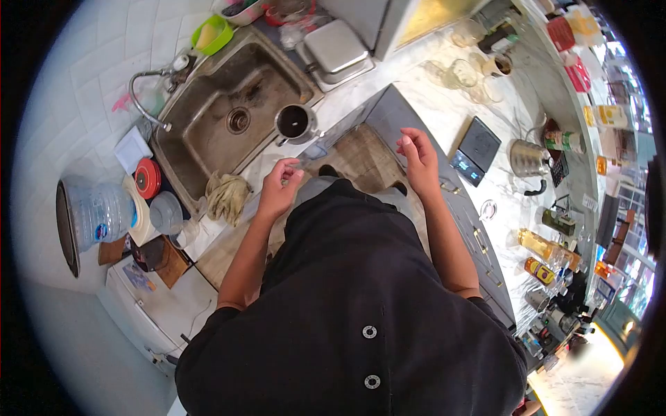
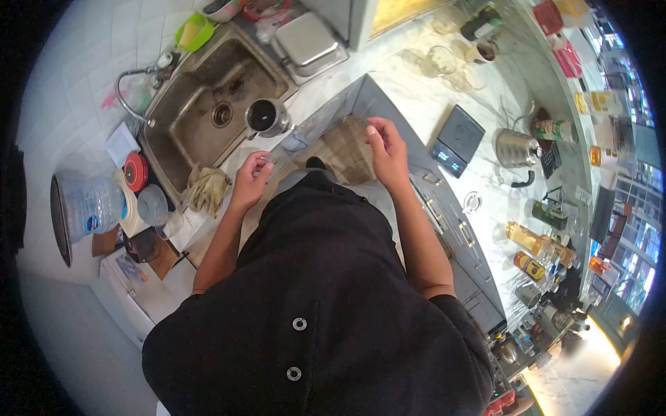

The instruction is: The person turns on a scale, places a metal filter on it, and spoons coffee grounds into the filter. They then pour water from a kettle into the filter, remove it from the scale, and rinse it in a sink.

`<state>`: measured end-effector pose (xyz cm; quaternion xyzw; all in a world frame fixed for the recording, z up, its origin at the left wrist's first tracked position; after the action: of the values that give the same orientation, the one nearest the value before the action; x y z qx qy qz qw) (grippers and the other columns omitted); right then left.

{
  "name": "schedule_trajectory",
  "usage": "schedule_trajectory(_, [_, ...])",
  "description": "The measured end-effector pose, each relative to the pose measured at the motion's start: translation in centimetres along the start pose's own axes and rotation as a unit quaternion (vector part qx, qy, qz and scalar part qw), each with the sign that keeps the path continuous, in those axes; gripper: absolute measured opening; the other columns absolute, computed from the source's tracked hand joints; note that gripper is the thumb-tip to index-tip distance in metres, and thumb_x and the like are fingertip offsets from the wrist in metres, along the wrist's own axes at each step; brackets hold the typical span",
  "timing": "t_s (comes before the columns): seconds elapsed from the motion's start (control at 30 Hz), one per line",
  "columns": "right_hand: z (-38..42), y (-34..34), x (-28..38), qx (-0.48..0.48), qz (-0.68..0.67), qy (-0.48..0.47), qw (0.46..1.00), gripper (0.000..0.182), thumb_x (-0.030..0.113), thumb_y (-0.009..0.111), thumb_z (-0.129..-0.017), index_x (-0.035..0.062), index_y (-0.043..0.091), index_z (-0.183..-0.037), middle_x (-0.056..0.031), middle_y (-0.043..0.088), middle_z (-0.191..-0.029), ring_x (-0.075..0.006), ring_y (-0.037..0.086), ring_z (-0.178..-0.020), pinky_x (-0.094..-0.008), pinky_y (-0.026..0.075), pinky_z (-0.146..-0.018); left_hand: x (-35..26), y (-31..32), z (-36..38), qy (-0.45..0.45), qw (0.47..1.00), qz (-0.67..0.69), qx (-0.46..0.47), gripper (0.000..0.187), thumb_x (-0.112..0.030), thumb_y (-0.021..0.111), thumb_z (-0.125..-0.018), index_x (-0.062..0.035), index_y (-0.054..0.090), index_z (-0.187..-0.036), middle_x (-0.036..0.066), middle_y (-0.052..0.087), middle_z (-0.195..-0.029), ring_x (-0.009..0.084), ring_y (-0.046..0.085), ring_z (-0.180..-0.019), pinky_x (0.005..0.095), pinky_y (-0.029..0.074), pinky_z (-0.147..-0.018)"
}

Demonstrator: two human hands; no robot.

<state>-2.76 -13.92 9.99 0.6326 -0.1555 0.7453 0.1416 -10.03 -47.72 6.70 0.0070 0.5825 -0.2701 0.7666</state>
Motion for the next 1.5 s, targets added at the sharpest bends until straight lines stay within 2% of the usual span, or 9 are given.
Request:
schedule_trajectory(0.43, [10.2,-23.5,-1.8,-0.179,-0.015,0.015,0.984,0.024,0.017,0.060,-0.105,0.0005,0.063,-0.122,-0.0038,0.065,-0.103,-0.0123,0.061,-0.093,-0.0288,0.051,-0.087,-12.2,26.9,-0.9,0.115,0.966,-0.051,0.225,0.031,-0.016,0.068,-0.098,-0.0053,0.063,-0.127,0.001,0.065,-0.097,0.0095,0.060,-0.092,0.0281,0.050,-0.078])
schedule_trajectory(0.57, [12.3,-30.5,-2.4,-0.273,-0.005,0.016,0.962,0.025,0.021,0.065,-0.102,0.0027,0.066,-0.119,-0.0053,0.069,-0.100,-0.0121,0.061,-0.091,-0.0287,0.049,-0.080,-14.8,34.3,-0.7,0.155,0.954,-0.049,0.254,0.031,-0.020,0.070,-0.096,-0.0042,0.065,-0.122,0.007,0.070,-0.093,0.0163,0.066,-0.086,0.0322,0.054,-0.080])
schedule_trajectory(0.83, [11.5,-40.3,-2.9,-0.445,0.143,-0.057,0.882,0.029,0.023,0.069,-0.097,0.0048,0.066,-0.119,-0.0115,0.063,-0.115,-0.0223,0.060,-0.108,-0.0327,0.050,-0.077,-17.6,41.2,-1.3,0.157,0.937,-0.059,0.306,0.028,-0.016,0.067,-0.099,-0.0033,0.064,-0.124,0.004,0.066,-0.100,0.0102,0.061,-0.087,0.0267,0.051,-0.080])
schedule_trajectory(0.93, [9.9,-42.6,-3.5,-0.497,0.228,-0.015,0.838,0.045,0.030,0.075,-0.091,0.0032,0.062,-0.124,-0.0202,0.057,-0.127,-0.0350,0.050,-0.123,-0.0441,0.044,-0.100,-17.5,42.0,-2.3,0.140,0.938,-0.036,0.314,0.029,-0.015,0.066,-0.100,-0.0033,0.062,-0.126,0.004,0.066,-0.100,0.0104,0.062,-0.089,0.0266,0.051,-0.082])
schedule_trajectory(1.03, [8.2,-44.1,-4.5,-0.510,0.224,-0.021,0.830,0.049,0.032,0.076,-0.090,0.0029,0.062,-0.126,-0.0213,0.056,-0.129,-0.0379,0.050,-0.124,-0.0471,0.038,-0.108,-16.4,42.3,-4.1,0.149,0.937,-0.034,0.315,0.028,-0.015,0.065,-0.101,-0.0034,0.061,-0.126,0.004,0.066,-0.099,0.0104,0.062,-0.090,0.0267,0.051,-0.084])
schedule_trajectory(1.23, [4.9,-46.1,-7.5,-0.450,0.148,0.063,0.878,0.055,0.047,0.075,-0.091,-0.0020,0.065,-0.113,-0.0179,0.072,-0.094,-0.0263,0.068,-0.083,-0.0366,0.053,-0.080,-16.1,41.8,-5.0,0.097,0.955,0.021,0.279,0.027,-0.016,0.068,-0.099,-0.0008,0.065,-0.121,0.004,0.067,-0.093,0.0101,0.061,-0.084,0.0265,0.052,-0.079])
schedule_trajectory(1.33, [3.9,-46.4,-8.1,-0.447,0.129,0.091,0.881,0.050,0.048,0.073,-0.091,-0.0019,0.067,-0.096,-0.0122,0.070,-0.081,-0.0221,0.063,-0.073,-0.0354,0.051,-0.072,-15.2,41.5,-5.4,0.091,0.959,0.024,0.269,0.026,-0.015,0.067,-0.100,-0.0004,0.064,-0.121,0.003,0.067,-0.093,0.0094,0.060,-0.083,0.0257,0.051,-0.078])
schedule_trajectory(1.4, [3.7,-46.1,-8.0,-0.406,0.140,0.089,0.899,0.042,0.042,0.074,-0.094,-0.0003,0.071,-0.091,0.0018,0.055,-0.067,-0.0085,0.044,-0.062,-0.0291,0.038,-0.058,-14.5,40.9,-5.6,0.094,0.961,0.014,0.260,0.026,-0.015,0.067,-0.100,-0.0005,0.064,-0.121,0.003,0.066,-0.092,0.0091,0.060,-0.083,0.0254,0.051,-0.077])
schedule_trajectory(1.5, [3.5,-46.0,-7.8,-0.410,0.108,0.096,0.901,0.053,0.046,0.071,-0.093,-0.0019,0.061,-0.071,-0.0066,0.057,-0.062,-0.0167,0.048,-0.061,-0.0361,0.043,-0.061,-13.7,40.6,-6.0,0.085,0.960,0.005,0.266,0.029,-0.016,0.064,-0.101,-0.0020,0.061,-0.127,0.004,0.067,-0.101,0.0124,0.063,-0.090,0.0269,0.051,-0.082])
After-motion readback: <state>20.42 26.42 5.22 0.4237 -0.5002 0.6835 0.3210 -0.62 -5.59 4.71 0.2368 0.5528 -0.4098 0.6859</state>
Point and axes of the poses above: each hand's wrist, its own z-axis away from the middle knuckle, its own y-axis out of the palm, x = y × z, the point moved 3 cm from there along -z, towards the middle knuckle
